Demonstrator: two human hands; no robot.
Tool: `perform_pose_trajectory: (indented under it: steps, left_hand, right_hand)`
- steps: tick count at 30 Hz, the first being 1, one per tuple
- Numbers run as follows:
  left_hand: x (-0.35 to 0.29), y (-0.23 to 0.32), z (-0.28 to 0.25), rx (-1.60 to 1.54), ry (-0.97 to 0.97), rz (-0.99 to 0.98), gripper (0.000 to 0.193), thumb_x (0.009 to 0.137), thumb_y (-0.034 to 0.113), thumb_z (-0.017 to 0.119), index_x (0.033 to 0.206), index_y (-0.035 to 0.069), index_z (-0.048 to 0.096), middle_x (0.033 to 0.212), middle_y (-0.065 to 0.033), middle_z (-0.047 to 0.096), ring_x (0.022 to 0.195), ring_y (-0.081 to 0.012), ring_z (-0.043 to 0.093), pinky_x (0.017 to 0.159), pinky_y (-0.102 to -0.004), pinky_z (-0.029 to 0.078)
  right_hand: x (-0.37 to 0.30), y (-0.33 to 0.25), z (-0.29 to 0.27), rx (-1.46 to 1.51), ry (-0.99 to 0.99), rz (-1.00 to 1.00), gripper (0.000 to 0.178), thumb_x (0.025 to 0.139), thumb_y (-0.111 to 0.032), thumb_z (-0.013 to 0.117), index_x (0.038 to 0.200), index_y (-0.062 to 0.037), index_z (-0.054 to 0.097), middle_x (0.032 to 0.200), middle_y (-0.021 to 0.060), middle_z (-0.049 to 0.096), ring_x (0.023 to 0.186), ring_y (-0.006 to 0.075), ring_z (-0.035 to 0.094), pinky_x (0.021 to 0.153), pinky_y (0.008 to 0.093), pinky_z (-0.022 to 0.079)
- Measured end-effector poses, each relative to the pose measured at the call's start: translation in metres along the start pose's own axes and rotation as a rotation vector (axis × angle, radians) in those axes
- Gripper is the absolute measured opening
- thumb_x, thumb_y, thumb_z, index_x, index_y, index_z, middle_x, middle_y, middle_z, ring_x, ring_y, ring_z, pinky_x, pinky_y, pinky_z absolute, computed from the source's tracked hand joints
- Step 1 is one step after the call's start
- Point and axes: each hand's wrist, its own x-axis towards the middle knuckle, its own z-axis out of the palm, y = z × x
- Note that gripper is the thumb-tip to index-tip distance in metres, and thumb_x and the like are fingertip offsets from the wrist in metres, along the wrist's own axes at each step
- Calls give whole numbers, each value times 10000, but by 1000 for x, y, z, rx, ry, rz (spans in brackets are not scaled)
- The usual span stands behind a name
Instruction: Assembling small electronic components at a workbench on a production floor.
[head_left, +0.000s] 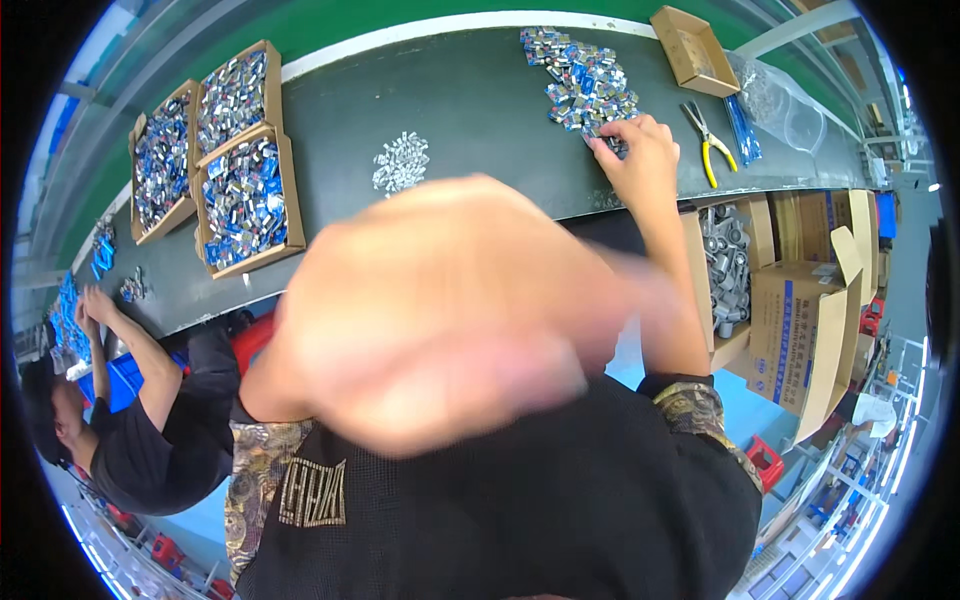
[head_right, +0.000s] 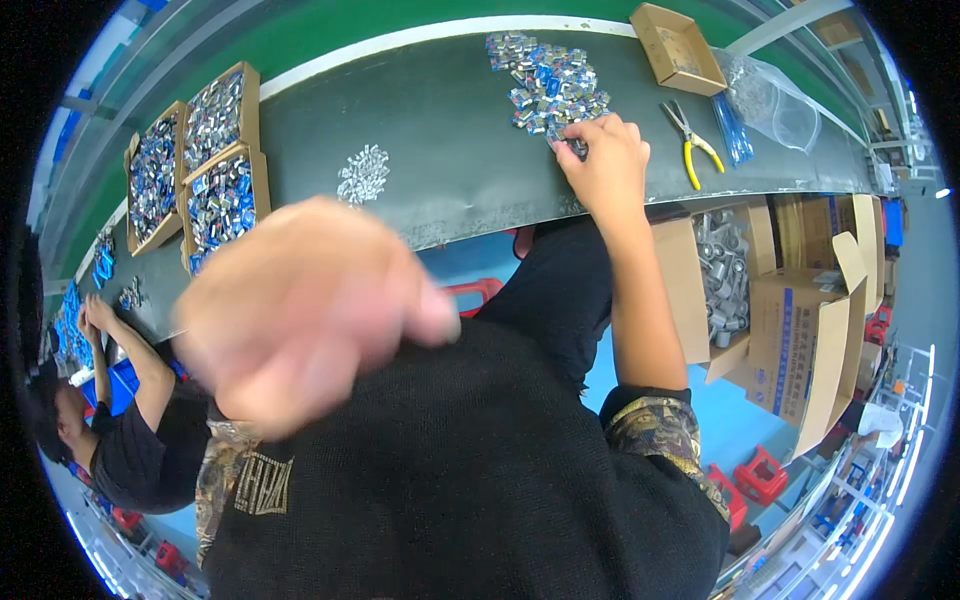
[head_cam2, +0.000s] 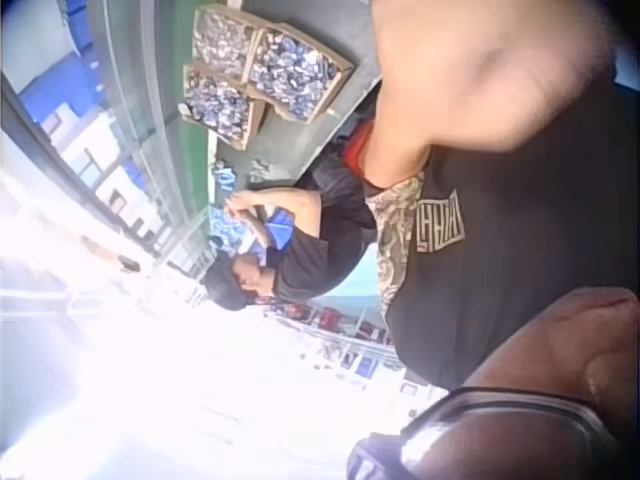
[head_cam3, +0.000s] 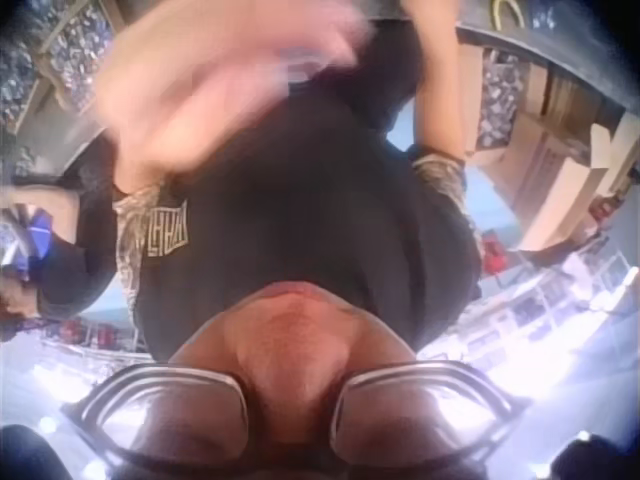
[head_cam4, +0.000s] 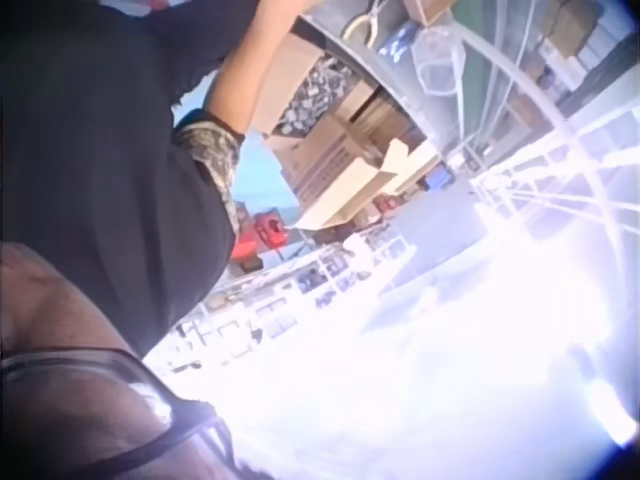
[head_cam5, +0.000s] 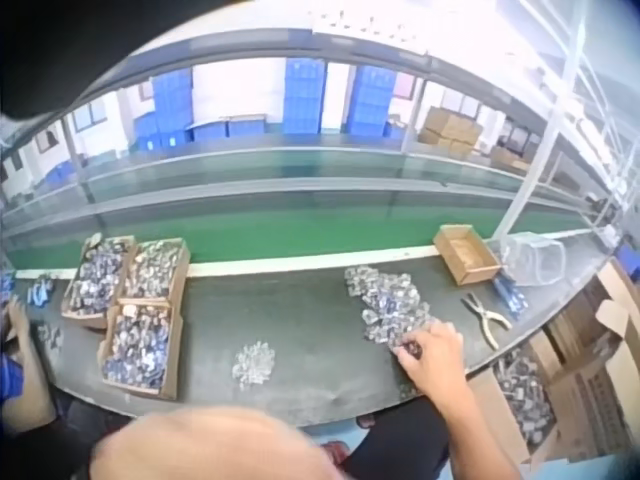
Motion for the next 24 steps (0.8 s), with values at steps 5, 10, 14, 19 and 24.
perform_pose_trajectory:
  steps: [5,10,14,19,24]
  left_hand:
    - [-79,-50,8,-31,324,-737,224,946,95,591,1132,-23,635,981,-102,680,898,-139,638,808,-280,510]
    - [-114,-59,14,-166,419,-1060,322,971,201,585,1212,-12,580,1012,-96,660,901,-138,625,786,-279,514]
    - [-124,-68,22,-374,468,-1066,410,962,195,602,1298,-16,501,1084,-127,652,948,-172,639,783,-306,537]
    - [-130,-65,9,-303,642,-1113,252,938,142,628,1088,-59,610,935,-171,695,817,-229,703,720,-302,576]
    - [-149,-58,-18,-231,823,-1008,228,955,140,584,1090,-43,585,941,-180,682,817,-228,699,743,-311,579]
  right_hand:
    - [-15,5,2,85,44,13,126,736,-165,739,834,-104,687,895,77,628,884,283,573,774,405,440]
    - [-25,-22,-5,577,17,-68,125,739,-78,731,840,-41,668,844,83,598,838,241,591,761,332,465]
    - [-39,-83,-17,901,-207,-266,155,726,-27,738,862,-42,665,858,63,563,818,208,580,707,311,475]
    - [-35,-112,5,1087,-310,-382,188,758,-48,736,939,-54,684,906,64,579,829,207,586,706,307,481]
    - [-19,-120,37,803,-267,-450,220,812,-124,710,1027,-83,689,941,58,608,877,227,594,753,341,490]
